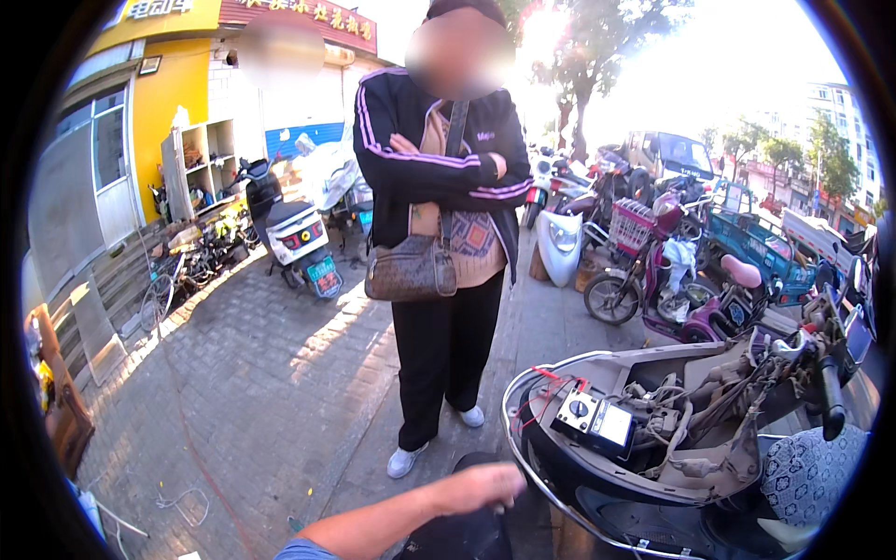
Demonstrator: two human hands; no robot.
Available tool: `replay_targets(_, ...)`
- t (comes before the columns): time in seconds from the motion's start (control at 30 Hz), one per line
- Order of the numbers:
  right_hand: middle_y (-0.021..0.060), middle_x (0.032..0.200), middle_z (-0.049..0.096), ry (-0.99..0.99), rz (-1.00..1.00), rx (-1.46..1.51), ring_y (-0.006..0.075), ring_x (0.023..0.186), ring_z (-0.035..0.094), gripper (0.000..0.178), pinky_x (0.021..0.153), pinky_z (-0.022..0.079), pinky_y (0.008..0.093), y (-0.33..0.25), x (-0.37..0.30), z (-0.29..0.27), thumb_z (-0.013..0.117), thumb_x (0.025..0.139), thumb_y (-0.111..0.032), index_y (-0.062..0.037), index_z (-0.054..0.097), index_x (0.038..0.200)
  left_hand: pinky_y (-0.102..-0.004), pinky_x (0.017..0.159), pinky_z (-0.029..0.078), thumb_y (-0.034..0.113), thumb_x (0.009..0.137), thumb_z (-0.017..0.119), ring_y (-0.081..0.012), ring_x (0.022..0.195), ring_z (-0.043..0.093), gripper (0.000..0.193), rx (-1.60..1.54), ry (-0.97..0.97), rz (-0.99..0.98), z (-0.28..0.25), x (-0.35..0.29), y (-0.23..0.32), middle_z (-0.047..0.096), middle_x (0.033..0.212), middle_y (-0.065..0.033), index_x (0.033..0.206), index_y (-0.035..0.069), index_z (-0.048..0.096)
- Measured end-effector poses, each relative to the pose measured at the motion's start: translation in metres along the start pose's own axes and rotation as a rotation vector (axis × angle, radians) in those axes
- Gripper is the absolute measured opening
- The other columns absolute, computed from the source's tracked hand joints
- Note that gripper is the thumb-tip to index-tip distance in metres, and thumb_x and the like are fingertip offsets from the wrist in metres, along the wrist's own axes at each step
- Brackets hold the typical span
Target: The person works on the wiring and internal components of a moped using pliers and their hands, including cutting and stripping wires.
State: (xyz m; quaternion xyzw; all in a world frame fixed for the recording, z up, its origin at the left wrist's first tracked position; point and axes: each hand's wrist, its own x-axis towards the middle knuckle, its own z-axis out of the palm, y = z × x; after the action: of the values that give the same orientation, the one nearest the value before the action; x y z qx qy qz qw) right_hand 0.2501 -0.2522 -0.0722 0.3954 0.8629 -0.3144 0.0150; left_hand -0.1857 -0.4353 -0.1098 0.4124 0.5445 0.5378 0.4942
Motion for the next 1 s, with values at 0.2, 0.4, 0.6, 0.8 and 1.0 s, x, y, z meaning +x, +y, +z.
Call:
replay_targets(0.2, 0.0121, 0.066, 0.052, 0.119, -0.066, 0.188, 0.0161, 0.062, 0.046, 0.033, 0.057, 0.041, 0.0392, -0.083, -0.014, -0.044, 0.081, 0.093, -0.018, 0.0, 0.056, 0.082, -0.0346, 0.085, 0.054, 0.048, 0.111, 0.051, -0.0231, 0.094, 0.064, 0.051, -0.177, -0.438, 0.427, 0.044, -0.014, 0.122, 0.061, 0.101, -0.0097, 0.095, 0.0, 0.061)
replay_targets(0.4, -0.0003, 0.07, 0.055, 0.059, -0.04, 0.051, 0.0083, 0.069, 0.045, 0.029, 0.059, 0.04, 0.0338, -0.108, -0.06, -0.079, 0.079, 0.097, -0.015, -0.0005, 0.059, 0.083, -0.0333, 0.062, 0.066, 0.075, 0.107, 0.037, -0.0299, 0.103, 0.074, 0.078, -0.572, -0.709, 0.521, 0.039, -0.005, 0.208, 0.063, 0.11, -0.0202, 0.111, 0.0, 0.057)
replay_targets(0.6, -0.0041, 0.066, 0.044, 0.037, -0.023, 0.364, 0.0078, 0.067, 0.038, 0.038, 0.057, 0.033, 0.0321, -0.049, -0.03, -0.024, 0.088, 0.089, -0.019, -0.0048, 0.055, 0.077, -0.0278, 0.055, 0.064, 0.085, 0.101, 0.036, -0.0272, 0.095, 0.072, 0.086, -0.76, -0.743, -0.195, 0.021, 0.055, 0.017, 0.058, 0.098, -0.0114, 0.099, 0.001, 0.056)
replay_targets(0.8, -0.0045, 0.063, 0.046, 0.011, -0.113, 0.466, 0.0051, 0.062, 0.043, 0.032, 0.055, 0.034, 0.0301, -0.02, -0.027, -0.029, 0.085, 0.089, -0.016, -0.0046, 0.059, 0.075, -0.0264, 0.048, 0.061, 0.087, 0.099, 0.037, -0.0282, 0.086, 0.073, 0.088, -0.915, -0.911, -0.249, 0.027, 0.066, -0.02, 0.055, 0.093, -0.0109, 0.095, 0.0, 0.054)
replay_targets(1.0, -0.002, 0.062, 0.049, -0.095, -0.021, 0.253, 0.0077, 0.064, 0.045, 0.036, 0.055, 0.039, 0.0357, -0.002, -0.006, -0.023, 0.087, 0.086, -0.025, -0.0017, 0.062, 0.073, -0.0265, 0.044, 0.059, 0.087, 0.098, 0.042, -0.0296, 0.078, 0.073, 0.087, -1.01, -0.829, -0.4, 0.018, 0.074, -0.053, 0.051, 0.084, -0.0107, 0.096, 0.0, 0.05)
